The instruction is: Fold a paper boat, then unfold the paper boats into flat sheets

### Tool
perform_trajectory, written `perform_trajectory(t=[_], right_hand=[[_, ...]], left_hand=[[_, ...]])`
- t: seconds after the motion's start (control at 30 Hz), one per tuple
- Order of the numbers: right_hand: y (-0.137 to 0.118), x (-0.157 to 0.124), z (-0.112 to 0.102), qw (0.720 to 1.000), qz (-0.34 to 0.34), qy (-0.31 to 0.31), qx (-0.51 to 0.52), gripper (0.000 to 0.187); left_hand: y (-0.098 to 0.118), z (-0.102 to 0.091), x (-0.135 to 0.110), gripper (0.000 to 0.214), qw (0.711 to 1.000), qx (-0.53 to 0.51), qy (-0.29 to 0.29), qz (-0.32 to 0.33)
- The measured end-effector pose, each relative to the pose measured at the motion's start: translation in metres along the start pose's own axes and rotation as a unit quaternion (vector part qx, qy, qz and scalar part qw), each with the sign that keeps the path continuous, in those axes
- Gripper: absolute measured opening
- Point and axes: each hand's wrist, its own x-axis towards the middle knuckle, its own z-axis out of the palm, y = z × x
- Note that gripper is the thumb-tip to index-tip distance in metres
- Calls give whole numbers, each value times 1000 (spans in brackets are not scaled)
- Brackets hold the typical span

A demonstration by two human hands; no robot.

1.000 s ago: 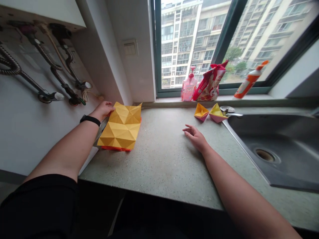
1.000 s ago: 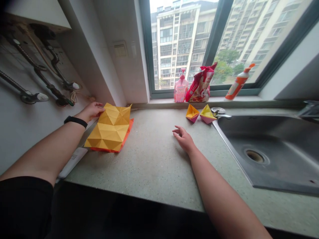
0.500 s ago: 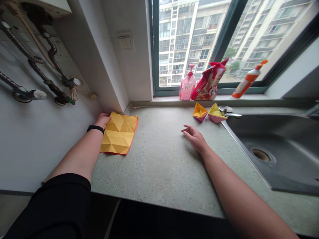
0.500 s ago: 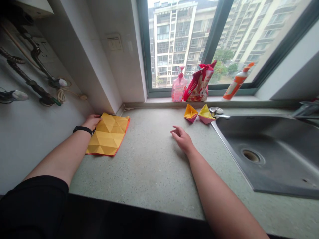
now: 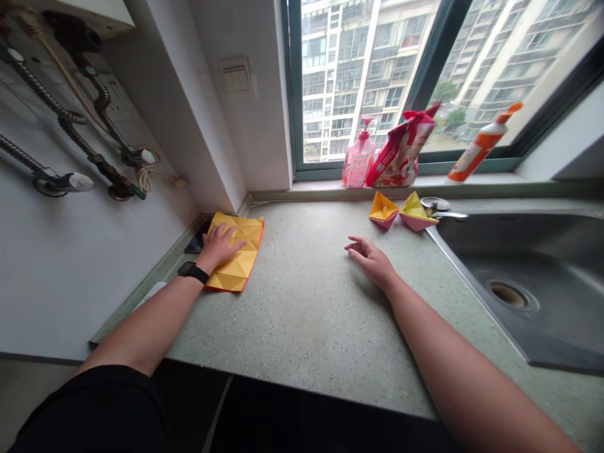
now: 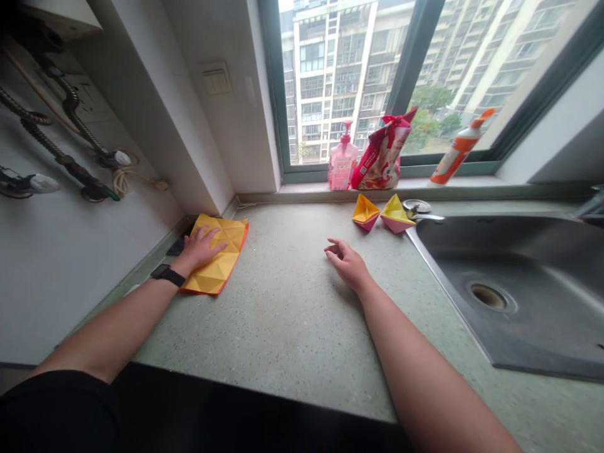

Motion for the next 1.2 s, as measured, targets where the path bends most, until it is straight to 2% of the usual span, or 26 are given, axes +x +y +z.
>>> perform_trajectory(t=[0.07, 0.13, 0.23, 0.37, 0.53, 0.7, 0.83, 1.03, 1.2], right_hand=[[-1, -1, 0, 1000, -1, 1, -8, 49], [-2, -2, 0, 1000, -1, 3, -15, 49], [-4, -3, -1, 1000, 0, 2, -19, 49], [-4, -3, -1, 1000, 4, 0, -19, 49], [-4, -1, 0, 1000, 5, -2, -24, 49], [-4, -1, 0, 1000, 1, -5, -29, 48], [-3, -2, 0, 999, -11, -5, -37, 45], [-4, -2, 0, 998, -16, -9, -59, 43], [-6, -2, 1, 998, -15, -9, -63, 42]], left_hand=[[4, 9, -14, 77, 995, 52, -80, 4], [5, 15, -22, 79, 991, 76, -109, 0], [4, 17, -24, 79, 991, 88, -97, 1], [6, 9, -24, 75, 992, 95, -76, 13], [21, -1, -42, 70, 994, 72, -62, 54], [46, 11, -67, 74, 989, 81, -104, 72], [59, 20, -72, 63, 991, 94, -71, 63], [62, 17, -72, 54, 991, 97, -47, 77], [67, 9, -75, 52, 981, 112, -43, 155]])
